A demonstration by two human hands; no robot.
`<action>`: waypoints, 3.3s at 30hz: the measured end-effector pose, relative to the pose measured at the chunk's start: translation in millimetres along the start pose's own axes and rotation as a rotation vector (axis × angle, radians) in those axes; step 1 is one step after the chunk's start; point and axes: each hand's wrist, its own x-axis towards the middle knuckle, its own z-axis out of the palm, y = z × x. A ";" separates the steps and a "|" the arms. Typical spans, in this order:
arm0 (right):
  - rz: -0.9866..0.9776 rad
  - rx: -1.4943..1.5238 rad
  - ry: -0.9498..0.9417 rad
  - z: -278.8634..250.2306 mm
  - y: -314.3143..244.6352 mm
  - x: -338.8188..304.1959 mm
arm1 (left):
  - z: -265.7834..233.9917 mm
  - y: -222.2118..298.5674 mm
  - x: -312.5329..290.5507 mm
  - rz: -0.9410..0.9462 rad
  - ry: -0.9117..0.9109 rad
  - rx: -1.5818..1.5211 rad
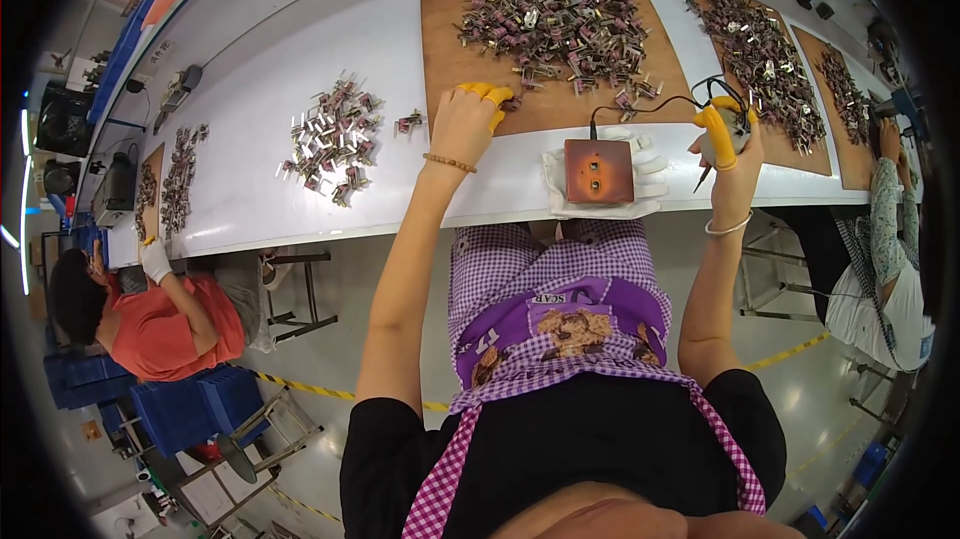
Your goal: Test and sort small metal components using a handheld electronic device on a factory assembly line.
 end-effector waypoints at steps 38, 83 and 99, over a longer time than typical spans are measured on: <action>-0.209 0.273 -0.121 70.1 -13.6 -46.8 | 5.1 132.0 -35.2 -0.164 0.034 -0.724; -0.287 0.517 0.024 48.8 -13.0 -30.5 | -17.7 64.1 -60.9 -0.432 0.442 -0.870; -0.148 0.405 0.087 39.6 3.8 -39.8 | 5.5 99.9 -30.1 0.009 -0.106 -0.363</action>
